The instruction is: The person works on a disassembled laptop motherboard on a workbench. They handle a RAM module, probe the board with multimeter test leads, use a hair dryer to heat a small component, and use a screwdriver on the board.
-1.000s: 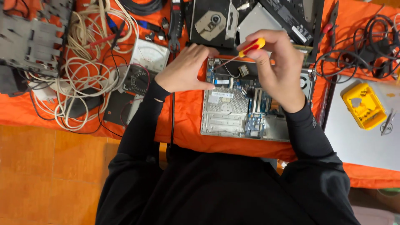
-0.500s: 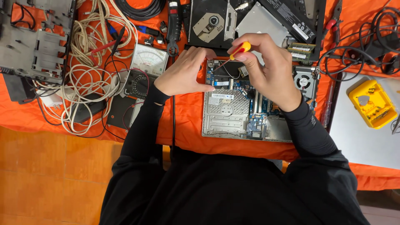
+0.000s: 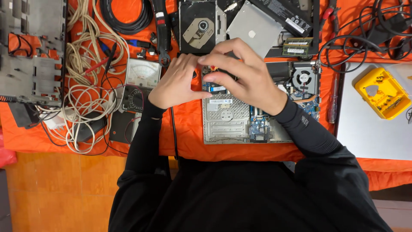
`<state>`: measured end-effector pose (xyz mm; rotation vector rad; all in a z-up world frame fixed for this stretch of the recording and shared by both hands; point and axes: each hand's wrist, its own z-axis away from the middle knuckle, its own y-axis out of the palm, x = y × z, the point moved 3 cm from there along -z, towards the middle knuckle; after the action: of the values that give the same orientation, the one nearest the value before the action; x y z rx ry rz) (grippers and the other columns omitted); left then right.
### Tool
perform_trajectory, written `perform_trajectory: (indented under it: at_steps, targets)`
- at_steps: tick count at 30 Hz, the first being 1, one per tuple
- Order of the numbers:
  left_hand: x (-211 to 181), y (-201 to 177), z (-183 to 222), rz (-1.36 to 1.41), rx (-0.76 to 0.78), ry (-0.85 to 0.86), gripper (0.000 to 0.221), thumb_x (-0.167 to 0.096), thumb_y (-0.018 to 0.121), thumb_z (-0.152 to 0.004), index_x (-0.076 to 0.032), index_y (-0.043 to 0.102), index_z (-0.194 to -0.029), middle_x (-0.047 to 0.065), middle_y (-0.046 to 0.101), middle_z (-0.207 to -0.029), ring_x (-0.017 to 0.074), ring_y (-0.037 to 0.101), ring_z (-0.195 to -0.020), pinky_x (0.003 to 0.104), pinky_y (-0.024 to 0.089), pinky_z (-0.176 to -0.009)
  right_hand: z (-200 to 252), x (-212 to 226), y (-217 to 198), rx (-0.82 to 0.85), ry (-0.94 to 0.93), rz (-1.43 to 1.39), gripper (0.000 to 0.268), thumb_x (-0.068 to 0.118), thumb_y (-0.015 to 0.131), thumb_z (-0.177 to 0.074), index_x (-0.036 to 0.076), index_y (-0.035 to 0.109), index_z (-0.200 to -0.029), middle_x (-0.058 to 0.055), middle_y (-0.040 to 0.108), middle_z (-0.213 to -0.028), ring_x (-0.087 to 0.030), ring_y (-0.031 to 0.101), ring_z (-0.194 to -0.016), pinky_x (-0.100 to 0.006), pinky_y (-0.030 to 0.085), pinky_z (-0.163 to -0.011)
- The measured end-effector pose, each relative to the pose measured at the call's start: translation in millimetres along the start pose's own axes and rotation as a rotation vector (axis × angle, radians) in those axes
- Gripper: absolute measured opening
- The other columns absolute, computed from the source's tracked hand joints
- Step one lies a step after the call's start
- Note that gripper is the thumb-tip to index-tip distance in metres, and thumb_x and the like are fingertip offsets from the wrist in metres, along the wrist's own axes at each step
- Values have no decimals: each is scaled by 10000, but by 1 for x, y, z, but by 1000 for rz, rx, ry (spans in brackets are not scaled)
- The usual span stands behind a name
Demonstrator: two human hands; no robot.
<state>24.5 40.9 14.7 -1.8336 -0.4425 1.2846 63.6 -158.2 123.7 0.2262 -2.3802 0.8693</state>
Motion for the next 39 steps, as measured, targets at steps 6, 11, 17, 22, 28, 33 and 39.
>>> perform_trajectory:
  at_steps: [6, 11, 17, 22, 28, 33, 39]
  targets:
    - [-3, -1, 0, -8, 21, -22, 807, -526, 866, -794, -13, 515, -1307, 132, 558, -1185, 331, 514, -1149, 455, 395, -1029, 12, -6, 3, -44, 86, -48, 195, 89, 800, -1001, 62, 741, -1185, -86, 633, -1007, -176, 667, -869, -289, 535, -741]
    - [-6, -4, -2, 23, -5, -35, 763, -503, 878, -784, -21, 549, -1275, 106, 585, -1169, 316, 521, -1135, 453, 390, -1035, 11, -5, 5, -31, -26, -42, 162, 89, 777, -994, 51, 732, -1145, -75, 655, -1015, -213, 694, -951, -307, 574, -804]
    - [-7, -11, -2, -32, 57, -101, 743, -479, 891, -723, -34, 577, -1227, 108, 601, -1151, 326, 532, -1139, 450, 394, -995, 5, 1, -1, -38, -55, -122, 273, -130, 626, -929, 22, 700, -1143, -109, 694, -1113, -276, 716, -1060, -345, 615, -913]
    - [-10, -8, -6, 31, -22, 45, 770, -498, 885, -744, -2, 556, -1232, 139, 592, -1203, 348, 537, -1156, 445, 412, -1023, -10, 13, -16, 81, -27, -67, 274, -74, 652, -925, 21, 685, -1181, -118, 705, -1186, -306, 697, -1133, -406, 576, -991]
    - [-13, -10, -5, 53, 59, -85, 693, -481, 873, -752, -42, 581, -1202, 101, 599, -1151, 317, 554, -1136, 434, 415, -1025, 9, 1, -7, 83, 73, -139, 201, 58, 747, -927, 104, 729, -1122, -111, 627, -1083, -234, 641, -1016, -366, 556, -857]
    - [-9, -6, -6, 32, 23, -45, 726, -484, 863, -747, -31, 572, -1234, 111, 584, -1154, 323, 542, -1128, 436, 408, -1007, 5, 4, -9, 43, 53, -124, 217, 8, 705, -932, 86, 711, -1135, -93, 649, -1085, -248, 666, -1027, -359, 566, -870]
    - [-10, -4, -6, -4, 53, -30, 747, -504, 863, -757, -18, 571, -1242, 119, 577, -1141, 317, 539, -1090, 432, 413, -989, 2, 9, -13, 34, 25, -160, 293, -24, 653, -952, 40, 683, -1237, -82, 680, -1162, -280, 675, -1101, -407, 558, -978]
